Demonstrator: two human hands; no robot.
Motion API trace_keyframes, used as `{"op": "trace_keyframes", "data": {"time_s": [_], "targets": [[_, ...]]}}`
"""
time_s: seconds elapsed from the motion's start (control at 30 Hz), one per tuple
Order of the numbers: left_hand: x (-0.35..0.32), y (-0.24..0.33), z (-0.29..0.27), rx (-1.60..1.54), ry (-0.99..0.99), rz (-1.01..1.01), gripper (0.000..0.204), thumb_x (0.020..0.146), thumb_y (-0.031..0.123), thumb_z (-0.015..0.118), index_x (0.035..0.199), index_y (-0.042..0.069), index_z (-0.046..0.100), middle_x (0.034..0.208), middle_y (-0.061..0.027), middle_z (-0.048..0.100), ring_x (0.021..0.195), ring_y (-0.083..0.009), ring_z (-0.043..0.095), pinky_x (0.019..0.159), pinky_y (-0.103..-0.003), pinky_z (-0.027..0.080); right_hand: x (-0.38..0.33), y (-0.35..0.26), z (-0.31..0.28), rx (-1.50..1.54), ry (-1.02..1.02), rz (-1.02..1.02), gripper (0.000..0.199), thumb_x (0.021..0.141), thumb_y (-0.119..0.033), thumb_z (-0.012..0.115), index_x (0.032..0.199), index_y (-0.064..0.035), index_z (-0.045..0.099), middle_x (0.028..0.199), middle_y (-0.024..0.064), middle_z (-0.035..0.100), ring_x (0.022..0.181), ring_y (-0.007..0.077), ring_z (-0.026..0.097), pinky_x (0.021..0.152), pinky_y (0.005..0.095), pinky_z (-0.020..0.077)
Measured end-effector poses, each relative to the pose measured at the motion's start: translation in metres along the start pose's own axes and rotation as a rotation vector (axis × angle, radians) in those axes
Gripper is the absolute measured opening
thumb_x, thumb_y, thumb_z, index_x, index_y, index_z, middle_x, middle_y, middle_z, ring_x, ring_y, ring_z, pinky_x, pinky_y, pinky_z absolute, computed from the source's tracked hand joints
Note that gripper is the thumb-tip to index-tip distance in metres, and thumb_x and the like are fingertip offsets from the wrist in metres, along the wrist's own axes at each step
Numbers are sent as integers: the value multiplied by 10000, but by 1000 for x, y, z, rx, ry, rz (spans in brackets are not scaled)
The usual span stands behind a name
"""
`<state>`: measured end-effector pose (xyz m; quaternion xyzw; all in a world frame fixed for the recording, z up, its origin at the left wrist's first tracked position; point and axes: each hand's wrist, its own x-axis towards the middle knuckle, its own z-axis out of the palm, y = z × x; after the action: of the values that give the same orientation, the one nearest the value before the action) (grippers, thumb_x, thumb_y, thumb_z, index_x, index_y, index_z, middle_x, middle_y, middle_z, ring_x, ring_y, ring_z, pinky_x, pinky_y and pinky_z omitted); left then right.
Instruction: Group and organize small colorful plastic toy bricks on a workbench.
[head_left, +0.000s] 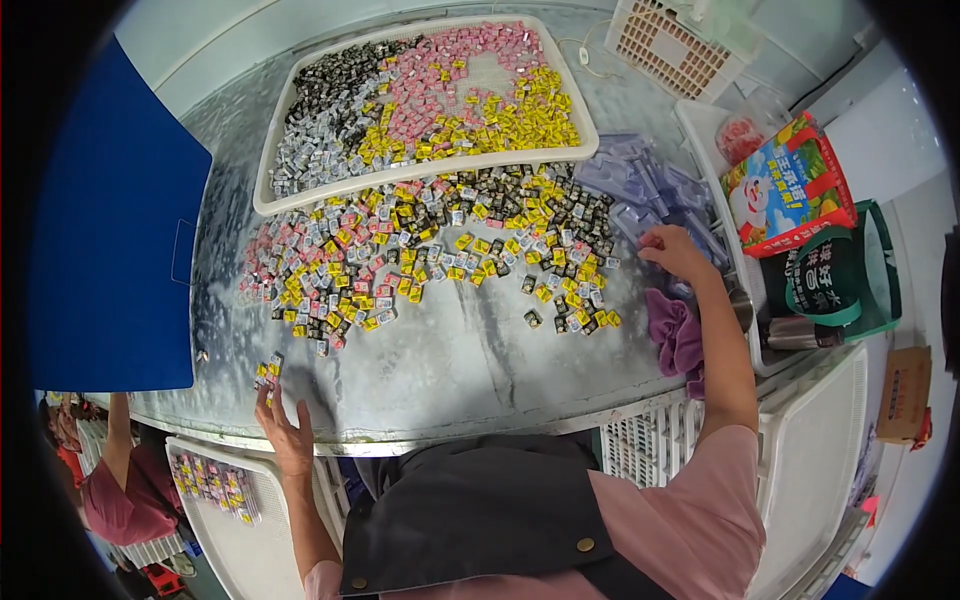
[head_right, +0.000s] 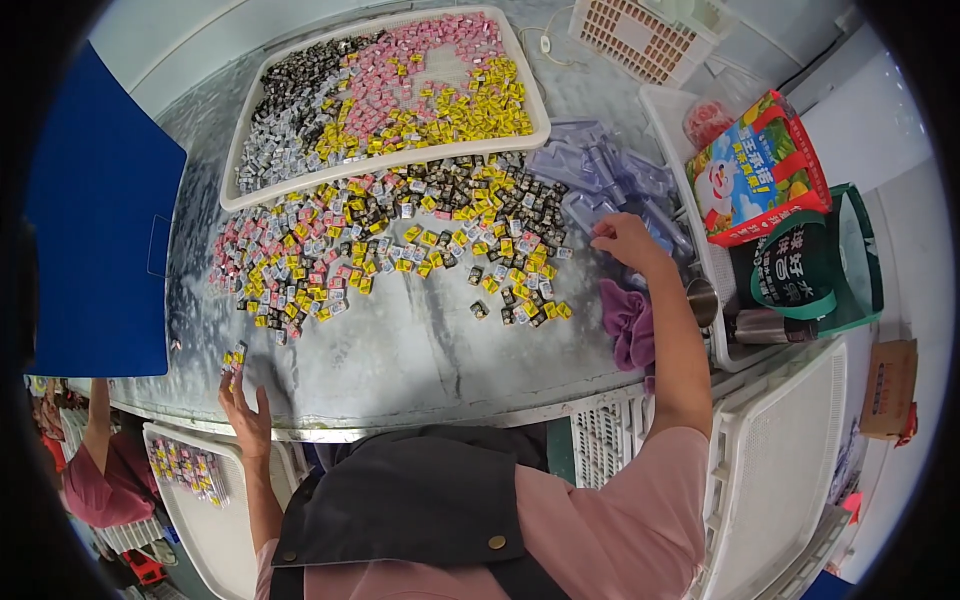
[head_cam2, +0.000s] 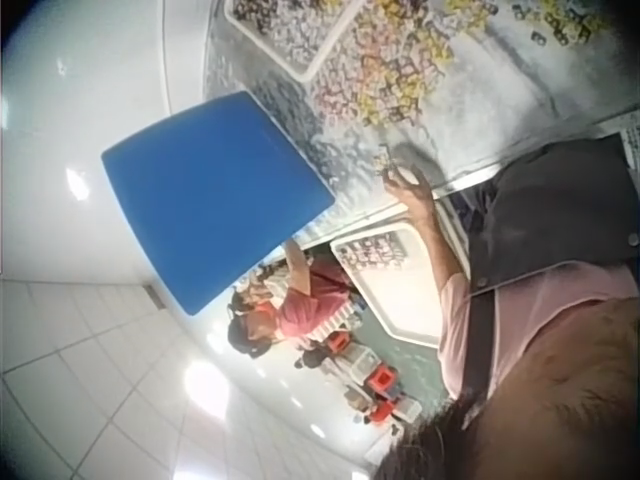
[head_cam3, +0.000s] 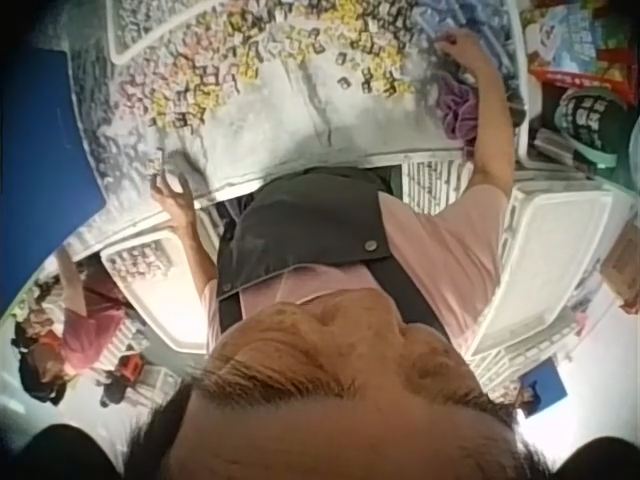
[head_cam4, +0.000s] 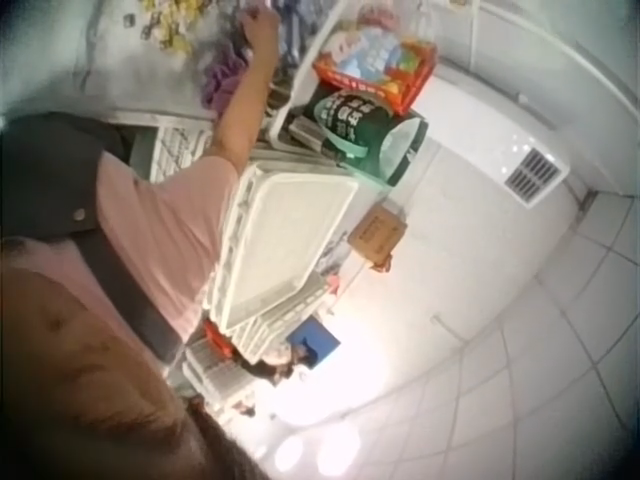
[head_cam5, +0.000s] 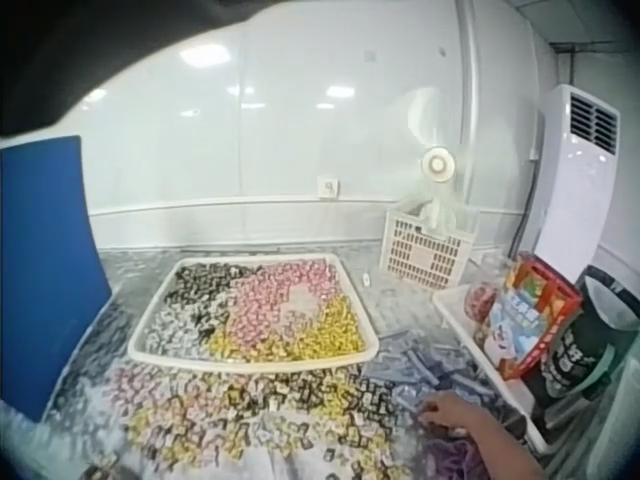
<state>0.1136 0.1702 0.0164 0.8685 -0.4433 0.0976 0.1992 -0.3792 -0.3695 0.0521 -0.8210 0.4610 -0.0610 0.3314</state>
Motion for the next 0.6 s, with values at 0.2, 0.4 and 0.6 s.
{"op": "trace_keyframes", "data": {"time_s": [0.2,0.4,0.6], "targets": [[3,21,-4,-18,3,33,545,861,26,711,1372,47,522,1399,-225,476,1309,-427,457,1081,-505,398,3,20,24,-375,263,-141,188,901,-159,621,958,5,692,903,207,702,853,378,683,735,445,541],[13,49,6,-121,6,55,521,822,29,739,1309,40,557,1357,-232,512,1257,-437,492,1055,-505,412,0,19,43,-862,577,-331,157,884,-80,570,1021,-26,626,981,203,642,953,405,630,771,490,513],[29,103,15,-328,-52,106,504,815,6,719,1295,21,569,1297,-221,544,1172,-413,544,991,-453,473,-51,-182,145,-336,300,-820,193,777,8,580,960,-43,612,860,164,546,836,356,564,728,439,483]]}}
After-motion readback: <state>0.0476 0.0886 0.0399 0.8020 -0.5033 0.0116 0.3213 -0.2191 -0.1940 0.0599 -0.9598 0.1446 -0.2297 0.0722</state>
